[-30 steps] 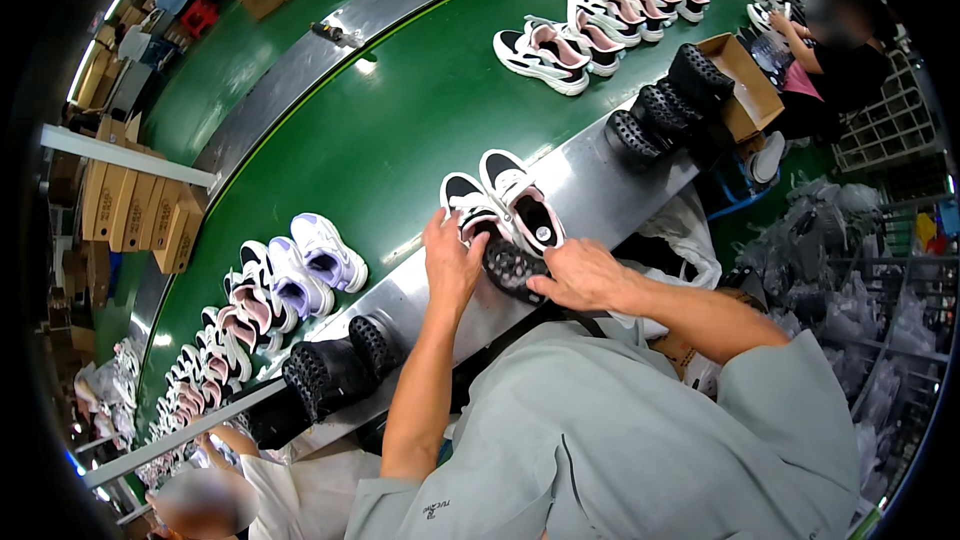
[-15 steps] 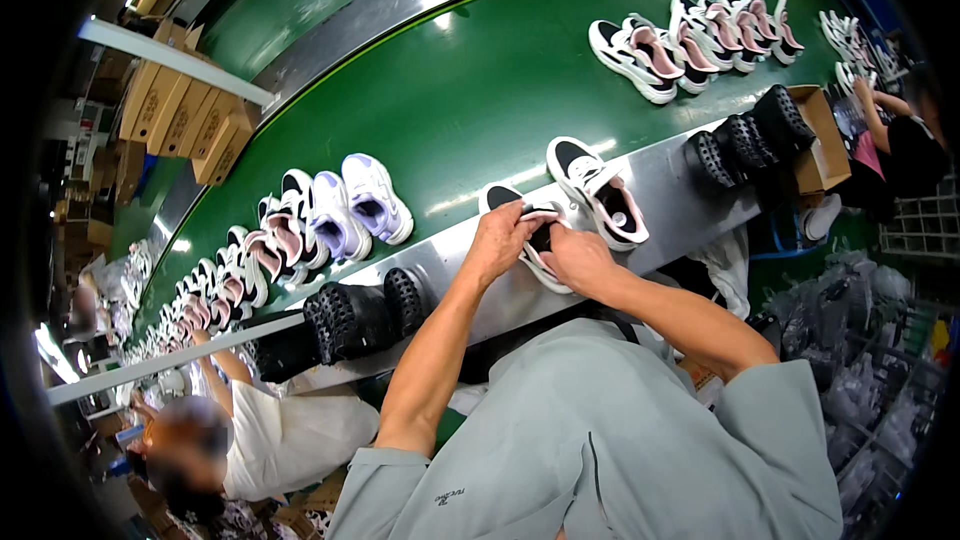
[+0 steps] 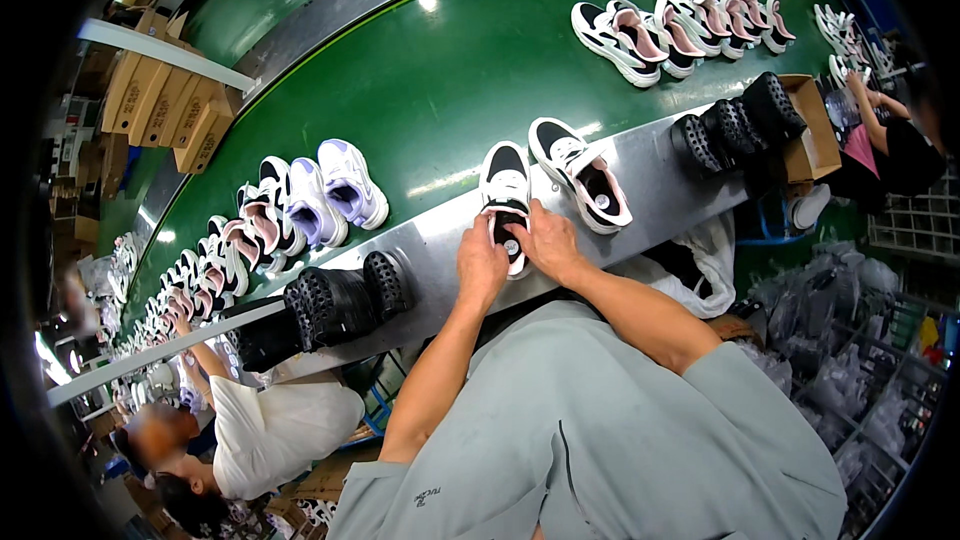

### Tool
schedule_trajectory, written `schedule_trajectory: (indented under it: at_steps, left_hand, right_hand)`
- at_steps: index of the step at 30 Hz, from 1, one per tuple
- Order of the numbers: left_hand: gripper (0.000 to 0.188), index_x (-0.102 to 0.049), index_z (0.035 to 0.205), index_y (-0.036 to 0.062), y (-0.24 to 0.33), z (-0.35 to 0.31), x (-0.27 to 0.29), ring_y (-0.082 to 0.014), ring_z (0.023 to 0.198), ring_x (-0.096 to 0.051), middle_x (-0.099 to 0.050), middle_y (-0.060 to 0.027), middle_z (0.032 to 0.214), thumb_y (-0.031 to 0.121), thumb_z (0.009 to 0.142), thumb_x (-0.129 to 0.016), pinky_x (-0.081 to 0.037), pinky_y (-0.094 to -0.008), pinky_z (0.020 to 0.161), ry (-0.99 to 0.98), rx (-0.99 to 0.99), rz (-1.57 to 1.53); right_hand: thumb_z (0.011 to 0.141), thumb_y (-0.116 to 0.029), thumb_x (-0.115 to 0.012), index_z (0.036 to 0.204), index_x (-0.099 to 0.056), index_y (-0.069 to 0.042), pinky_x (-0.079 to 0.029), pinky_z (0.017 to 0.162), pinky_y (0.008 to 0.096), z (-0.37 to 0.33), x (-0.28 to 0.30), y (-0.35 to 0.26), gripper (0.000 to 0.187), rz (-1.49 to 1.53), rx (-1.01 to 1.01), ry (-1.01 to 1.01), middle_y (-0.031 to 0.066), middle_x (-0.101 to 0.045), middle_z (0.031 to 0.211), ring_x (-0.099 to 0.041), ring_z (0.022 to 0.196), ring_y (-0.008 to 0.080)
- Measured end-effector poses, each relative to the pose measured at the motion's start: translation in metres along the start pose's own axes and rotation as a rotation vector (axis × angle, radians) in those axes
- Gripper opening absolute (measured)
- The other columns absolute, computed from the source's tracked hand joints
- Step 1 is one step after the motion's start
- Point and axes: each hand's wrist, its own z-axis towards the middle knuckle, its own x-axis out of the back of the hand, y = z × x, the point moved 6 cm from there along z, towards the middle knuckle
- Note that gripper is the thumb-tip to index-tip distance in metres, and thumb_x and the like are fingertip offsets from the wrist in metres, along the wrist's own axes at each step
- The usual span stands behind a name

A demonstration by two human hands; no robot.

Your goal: The person picks up shoes from a conveyor belt, feels the interior and exterior of the shoes by hand, and places them back on the belt or on a side rack.

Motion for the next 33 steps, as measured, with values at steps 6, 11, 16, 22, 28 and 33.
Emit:
schedule_trajectory:
  at_steps: [6, 11, 16, 22, 28, 33]
  left_hand:
    - [0.057, -0.056, 0.139, 0.0082, -0.007, -0.003, 0.006, -0.0434, 0.089, -0.061, -0.06, -0.0242, 0.098, -0.001, 0.082, -0.06, -0.049, -0.051, 0.081, 0.078, -0.035, -0.078]
    - [0.052, -0.06, 0.135, 0.0079, -0.004, 0.002, 0.008, -0.0395, 0.087, -0.059, -0.056, -0.0198, 0.098, 0.001, 0.083, -0.063, -0.049, -0.0473, 0.082, 0.127, -0.033, 0.015]
    - [0.038, -0.061, 0.121, 0.0068, -0.036, 0.012, 0.007, -0.0314, 0.083, -0.061, -0.06, -0.0161, 0.094, 0.004, 0.084, -0.069, -0.05, -0.0436, 0.078, 0.287, 0.058, -0.136]
    - [0.051, -0.055, 0.126, 0.0077, -0.032, 0.008, 0.013, -0.0389, 0.103, -0.059, -0.059, -0.0208, 0.109, 0.008, 0.079, -0.075, -0.049, -0.0458, 0.085, 0.064, 0.121, -0.242]
    - [0.038, -0.068, 0.114, 0.0124, 0.059, 0.005, 0.045, -0.0331, 0.105, -0.057, -0.061, -0.0129, 0.117, 0.011, 0.077, -0.076, -0.048, -0.043, 0.087, 0.201, -0.47, 0.21]
    - [0.01, -0.069, 0.085, 0.0063, 0.064, -0.003, 0.025, -0.0242, 0.091, -0.056, -0.06, -0.0042, 0.096, 0.014, 0.078, -0.068, -0.046, -0.0378, 0.079, 0.0, -1.007, 0.533]
  right_hand:
    - [0.086, -0.029, -0.074, 0.106, -0.059, 0.0, -0.051, 0.083, 0.0521, 0.004, 0.013, -0.009, 0.038, 0.106, -0.156, -0.049, 0.0219, -0.07, 0.098, -0.066, 0.095, 0.0439]
    - [0.079, -0.006, -0.063, 0.107, -0.062, -0.004, -0.044, 0.095, 0.0469, 0.023, 0.033, -0.038, 0.028, 0.216, 0.597, 0.003, 0.0162, -0.064, 0.109, -0.055, 0.112, 0.0371]
    - [0.072, -0.004, -0.063, 0.096, -0.062, -0.008, -0.042, 0.096, 0.0442, 0.009, 0.033, -0.046, 0.025, -0.055, 0.848, 0.047, 0.0075, -0.062, 0.102, -0.055, 0.11, 0.0313]
    - [0.079, -0.008, -0.06, 0.101, -0.059, -0.003, -0.043, 0.099, 0.0377, 0.031, 0.012, -0.041, 0.023, 0.435, 0.49, -0.127, 0.0117, -0.059, 0.11, -0.056, 0.109, 0.0261]
    - [0.102, -0.027, -0.057, 0.102, -0.061, -0.003, -0.043, 0.098, 0.0318, 0.051, 0.005, 0.002, 0.024, 1.217, -0.075, -0.236, 0.006, -0.064, 0.1, -0.058, 0.103, 0.0148]
    - [0.102, -0.029, -0.059, 0.1, -0.061, -0.004, -0.045, 0.095, 0.0335, 0.053, 0.002, 0.008, 0.025, 1.199, -0.143, -0.309, 0.0063, -0.064, 0.097, -0.06, 0.102, 0.0163]
